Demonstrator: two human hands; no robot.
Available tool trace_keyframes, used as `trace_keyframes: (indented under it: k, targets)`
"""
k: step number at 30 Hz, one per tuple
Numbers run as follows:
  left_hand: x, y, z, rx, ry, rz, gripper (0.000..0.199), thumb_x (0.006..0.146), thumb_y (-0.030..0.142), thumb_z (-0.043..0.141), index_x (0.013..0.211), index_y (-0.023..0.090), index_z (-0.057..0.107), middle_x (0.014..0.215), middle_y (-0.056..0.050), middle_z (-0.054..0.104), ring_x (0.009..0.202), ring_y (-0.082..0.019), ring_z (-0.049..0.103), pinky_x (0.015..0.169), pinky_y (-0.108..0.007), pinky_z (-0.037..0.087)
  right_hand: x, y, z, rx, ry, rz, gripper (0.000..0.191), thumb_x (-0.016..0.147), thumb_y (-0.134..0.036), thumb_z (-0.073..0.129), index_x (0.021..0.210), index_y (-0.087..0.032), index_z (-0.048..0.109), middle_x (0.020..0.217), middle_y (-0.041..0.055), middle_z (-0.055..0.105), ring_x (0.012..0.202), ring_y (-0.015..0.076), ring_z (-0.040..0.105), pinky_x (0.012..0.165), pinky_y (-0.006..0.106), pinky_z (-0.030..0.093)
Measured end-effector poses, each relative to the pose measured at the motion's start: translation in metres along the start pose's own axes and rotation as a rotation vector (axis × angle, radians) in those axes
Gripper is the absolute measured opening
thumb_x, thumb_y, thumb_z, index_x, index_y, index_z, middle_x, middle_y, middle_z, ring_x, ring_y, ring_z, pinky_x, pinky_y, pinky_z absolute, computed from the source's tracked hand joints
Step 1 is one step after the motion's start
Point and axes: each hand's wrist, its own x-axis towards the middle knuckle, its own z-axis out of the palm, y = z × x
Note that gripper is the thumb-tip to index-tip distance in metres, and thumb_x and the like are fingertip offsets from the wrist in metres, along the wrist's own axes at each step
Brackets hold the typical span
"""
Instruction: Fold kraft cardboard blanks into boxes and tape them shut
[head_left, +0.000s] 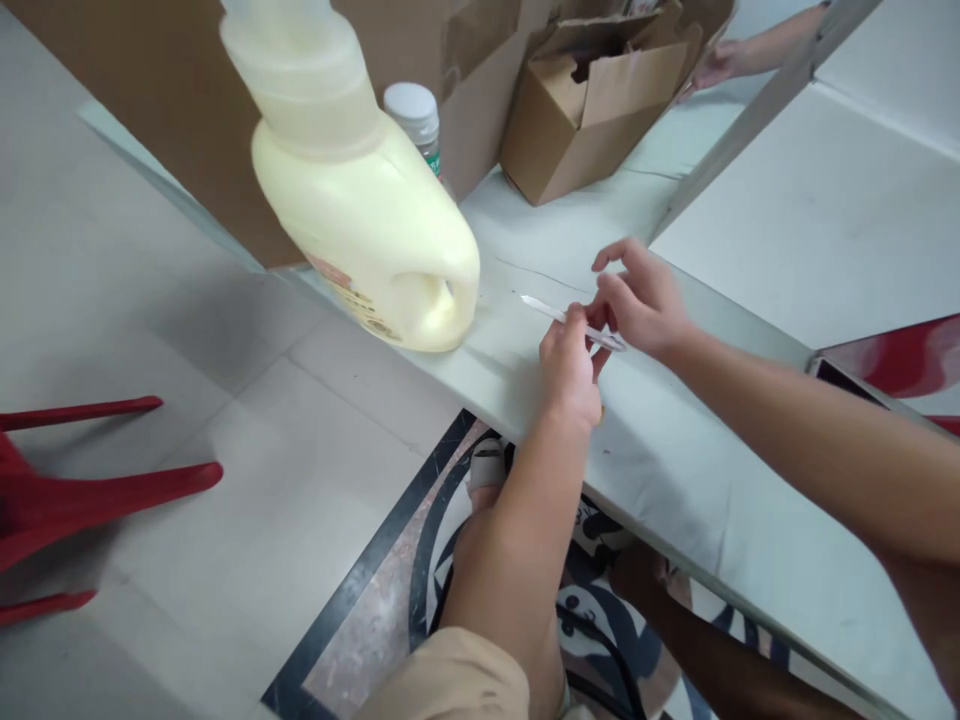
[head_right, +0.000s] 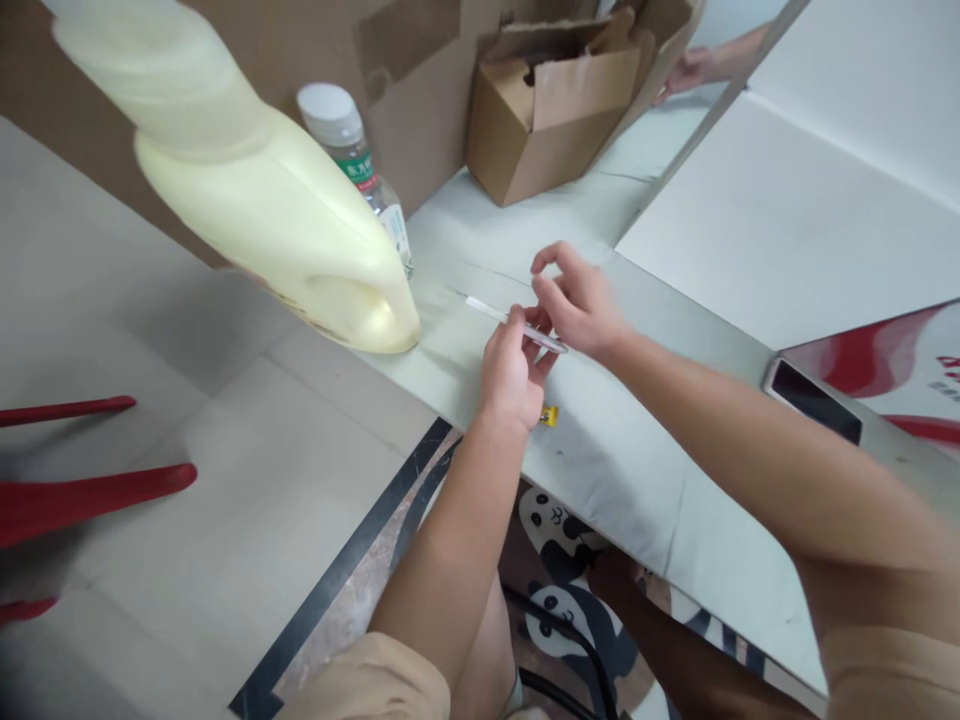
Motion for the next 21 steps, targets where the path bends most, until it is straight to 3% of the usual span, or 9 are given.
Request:
trace_keyframes:
  k: [3, 6, 9, 11, 13, 15, 21]
  targets:
    - [-0.003, -0.002, 0.002, -0.013, 0.049, -0.014, 0.018, 0.093, 0.038, 0.062, 0.089, 0.02, 0.059, 0.115, -0.006, 0.07, 0.107, -0.019, 0.068, 0.086, -0.031, 0.049, 0.048, -0.009, 0.001, -0.157, 0.089, 0.023, 0.034, 0.088, -0.036, 0.056, 0.121, -0.028, 0.054, 0.071, -0.0002, 0.066, 0.065, 0.0185, 0.061, 0.07, 0.036, 0.053]
    - [-0.006, -0.004, 0.004, -0.008, 0.048, -0.037, 0.018, 0.096, 0.035, 0.057, 0.087, 0.019, 0.059, 0.116, -0.008, 0.069, 0.108, -0.019, 0.069, 0.09, -0.033, 0.049, 0.101, -0.018, 0.002, -0.369, 0.135, 0.019, 0.053, 0.08, -0.024, 0.065, 0.131, -0.033, 0.052, 0.081, 0.0027, 0.067, 0.081, 0.0251, 0.064, 0.082, 0.046, 0.053]
    - [-0.008, -0.005, 0.005, 0.004, 0.04, -0.04, 0.018, 0.095, 0.035, 0.057, 0.087, 0.019, 0.06, 0.116, -0.009, 0.069, 0.114, -0.02, 0.067, 0.094, -0.033, 0.048, 0.139, -0.019, 0.006, -0.453, 0.191, -0.076, 0.052, 0.072, -0.024, 0.075, 0.12, -0.032, 0.057, 0.074, 0.0032, 0.06, 0.088, 0.0303, 0.066, 0.084, 0.051, 0.052]
    - [-0.008, -0.005, 0.005, 0.017, 0.044, -0.03, 0.02, 0.095, 0.037, 0.058, 0.087, 0.019, 0.06, 0.116, -0.008, 0.069, 0.116, -0.021, 0.067, 0.095, -0.033, 0.047, 0.147, -0.016, 0.007, -0.503, 0.221, -0.175, 0.042, 0.071, -0.028, 0.078, 0.108, -0.028, 0.057, 0.069, 0.002, 0.056, 0.09, 0.0296, 0.067, 0.085, 0.052, 0.052]
    - [-0.008, -0.004, 0.004, 0.032, 0.047, -0.013, 0.02, 0.095, 0.037, 0.057, 0.088, 0.019, 0.059, 0.114, -0.008, 0.069, 0.115, -0.02, 0.067, 0.094, -0.033, 0.047, 0.138, -0.014, 0.005, -0.604, 0.226, -0.196, 0.031, 0.077, -0.033, 0.073, 0.1, -0.024, 0.054, 0.068, 0.0017, 0.055, 0.092, 0.0284, 0.068, 0.088, 0.056, 0.05]
    - [-0.008, -0.002, 0.002, 0.053, 0.052, 0.008, 0.021, 0.096, 0.037, 0.056, 0.087, 0.018, 0.059, 0.112, -0.008, 0.069, 0.112, -0.02, 0.068, 0.092, -0.033, 0.048, 0.116, -0.013, -0.003, -0.704, 0.223, -0.125, 0.025, 0.082, -0.036, 0.067, 0.096, -0.022, 0.051, 0.073, 0.0038, 0.058, 0.095, 0.0296, 0.069, 0.089, 0.059, 0.049]
    - [-0.01, -0.001, 0.001, 0.132, 0.09, 0.14, 0.025, 0.097, 0.042, 0.054, 0.089, 0.019, 0.059, 0.107, -0.006, 0.068, 0.106, -0.018, 0.068, 0.083, -0.028, 0.049, 0.014, -0.005, -0.055, -0.75, 0.221, 0.145, 0.026, 0.089, -0.039, 0.056, 0.103, -0.017, 0.054, 0.107, 0.0173, 0.069, 0.114, 0.0365, 0.065, 0.097, 0.056, 0.045]
